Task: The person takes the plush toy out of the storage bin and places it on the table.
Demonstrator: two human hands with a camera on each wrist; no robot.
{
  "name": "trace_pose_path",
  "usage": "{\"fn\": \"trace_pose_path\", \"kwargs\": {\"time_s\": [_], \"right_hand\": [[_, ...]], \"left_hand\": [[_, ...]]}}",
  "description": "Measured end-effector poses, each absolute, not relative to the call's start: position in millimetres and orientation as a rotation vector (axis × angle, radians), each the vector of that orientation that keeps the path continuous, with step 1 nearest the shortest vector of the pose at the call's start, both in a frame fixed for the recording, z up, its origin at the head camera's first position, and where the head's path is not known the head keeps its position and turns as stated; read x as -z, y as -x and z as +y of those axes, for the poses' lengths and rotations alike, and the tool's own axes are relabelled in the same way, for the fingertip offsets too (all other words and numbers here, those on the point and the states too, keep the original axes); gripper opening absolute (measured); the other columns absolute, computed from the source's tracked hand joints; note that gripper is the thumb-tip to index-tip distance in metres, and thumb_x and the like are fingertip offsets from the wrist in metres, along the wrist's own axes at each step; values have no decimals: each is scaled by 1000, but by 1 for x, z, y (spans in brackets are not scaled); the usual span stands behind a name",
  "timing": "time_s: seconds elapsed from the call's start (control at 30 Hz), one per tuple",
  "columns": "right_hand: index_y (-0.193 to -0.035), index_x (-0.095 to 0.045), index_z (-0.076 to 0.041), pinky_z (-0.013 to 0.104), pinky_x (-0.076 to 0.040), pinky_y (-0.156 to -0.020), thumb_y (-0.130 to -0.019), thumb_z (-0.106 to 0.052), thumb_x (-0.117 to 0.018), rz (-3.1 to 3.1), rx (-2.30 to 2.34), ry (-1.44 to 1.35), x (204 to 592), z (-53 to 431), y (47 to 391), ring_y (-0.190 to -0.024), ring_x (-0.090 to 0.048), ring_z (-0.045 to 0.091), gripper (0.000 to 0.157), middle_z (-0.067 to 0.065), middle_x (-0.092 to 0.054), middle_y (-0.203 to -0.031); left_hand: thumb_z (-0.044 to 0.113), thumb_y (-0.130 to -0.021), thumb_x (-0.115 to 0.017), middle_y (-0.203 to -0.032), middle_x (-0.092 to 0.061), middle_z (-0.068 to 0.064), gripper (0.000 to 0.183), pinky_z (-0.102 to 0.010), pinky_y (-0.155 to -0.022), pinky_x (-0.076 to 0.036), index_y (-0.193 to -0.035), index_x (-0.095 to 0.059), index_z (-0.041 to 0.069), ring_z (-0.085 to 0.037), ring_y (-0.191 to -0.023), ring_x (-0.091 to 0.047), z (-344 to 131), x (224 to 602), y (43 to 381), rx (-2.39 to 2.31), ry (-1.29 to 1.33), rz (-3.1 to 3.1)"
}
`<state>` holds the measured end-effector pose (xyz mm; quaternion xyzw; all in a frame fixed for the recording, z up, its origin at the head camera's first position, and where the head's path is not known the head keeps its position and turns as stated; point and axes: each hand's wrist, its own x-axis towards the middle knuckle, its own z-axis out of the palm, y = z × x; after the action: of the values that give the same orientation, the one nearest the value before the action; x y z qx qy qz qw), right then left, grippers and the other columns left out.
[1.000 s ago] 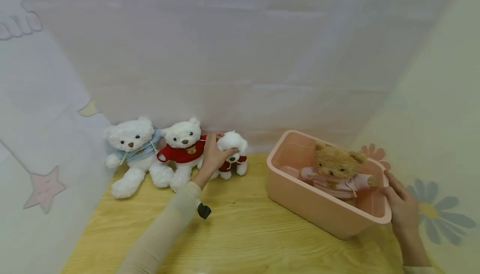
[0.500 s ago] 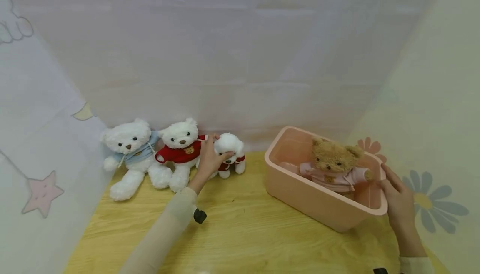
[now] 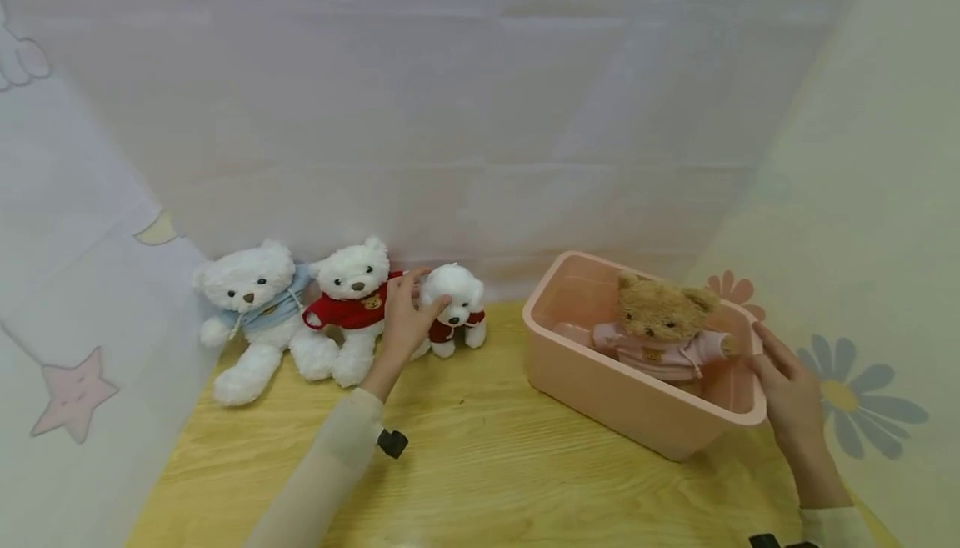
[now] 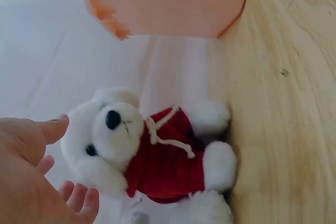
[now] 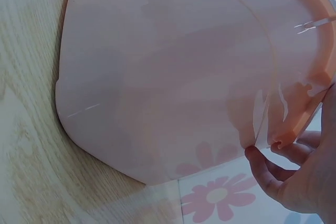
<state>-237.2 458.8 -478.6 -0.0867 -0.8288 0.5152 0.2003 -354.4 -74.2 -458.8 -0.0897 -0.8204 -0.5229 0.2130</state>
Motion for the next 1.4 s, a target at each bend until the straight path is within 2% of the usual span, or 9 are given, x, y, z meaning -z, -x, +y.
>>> {"fn": "trace_pose_path", "kwargs": {"time_s": [0.27,0.4,0.53,0.63,0.8,1.03,1.17,1.27,1.4], "right_hand": [[-155,-46,-27,12,-48,-70,-104,-24,-58,-2243,-1531,218,479,453,237,-119,-51,-2,52,-2,-44,-154],[-155,-46,-24,16,-50,-60,-104,-22,-59,-2212,-1591,184,482,451,235,-104,-55,-10,53,1,-43,-155],[-155,-46,-24,18,-48,-54,-104,-22,-59,-2212,-1595,199,484,451,232,-84,-61,-6,53,1,-45,-154],[-155,-45,-26,17,-48,-56,-104,-23,-58,-2231,-1575,213,484,453,230,-89,-61,-4,53,0,-45,-154],[-157,-42,-30,13,-46,-69,-106,-28,-54,-2309,-1474,244,484,460,227,-123,-49,0,52,-2,-39,-158],[-156,-42,-34,18,-45,-62,-106,-32,-52,-2366,-1396,244,477,464,236,-121,-50,8,51,1,-38,-159],[-159,-38,-33,14,-44,-73,-106,-35,-51,-2439,-1362,179,466,467,242,-131,-48,22,54,12,-37,-159],[-161,-34,-26,14,-47,-80,-108,-35,-49,-2449,-1450,58,459,476,246,-124,-54,17,56,20,-37,-157],[-163,-29,-16,20,-54,-82,-110,-23,-48,-2267,-1885,-113,455,496,249,-106,-64,3,56,4,-54,-143]], "left_hand": [[40,-95,-73,-133,-42,-14,48,-45,-72,-46,-136,-61,18,-30,-110,-48,-59,441,336,1437,303,-2156],[37,-97,-71,-132,-43,-11,44,-43,-76,-48,-135,-61,17,-28,-110,-50,-45,434,328,1386,372,-2173],[36,-97,-70,-136,-42,-4,43,-39,-72,-51,-137,-58,24,-24,-110,-51,-25,424,326,1357,418,-2250],[33,-97,-71,-137,-41,-3,46,-39,-69,-52,-140,-56,24,-26,-112,-52,-7,415,328,1353,503,-2304],[36,-98,-69,-137,-44,-7,51,-42,-84,-52,-144,-53,20,-25,-116,-53,25,401,334,1234,721,-2445],[40,-98,-67,-150,-39,-14,65,-43,-95,-49,-154,-42,17,-29,-125,-52,75,373,348,914,1033,-2693],[42,-99,-66,-156,-35,-12,69,-42,-101,-45,-158,-36,20,-27,-135,-45,105,354,356,722,1197,-2801],[43,-99,-66,-157,-35,-10,71,-38,-94,-48,-159,-34,23,-23,-126,-51,128,342,359,656,1246,-2834],[42,-98,-67,-160,-29,-5,72,-29,-74,-51,-159,-31,29,-13,-102,-62,155,342,357,689,1278,-2924]]}}
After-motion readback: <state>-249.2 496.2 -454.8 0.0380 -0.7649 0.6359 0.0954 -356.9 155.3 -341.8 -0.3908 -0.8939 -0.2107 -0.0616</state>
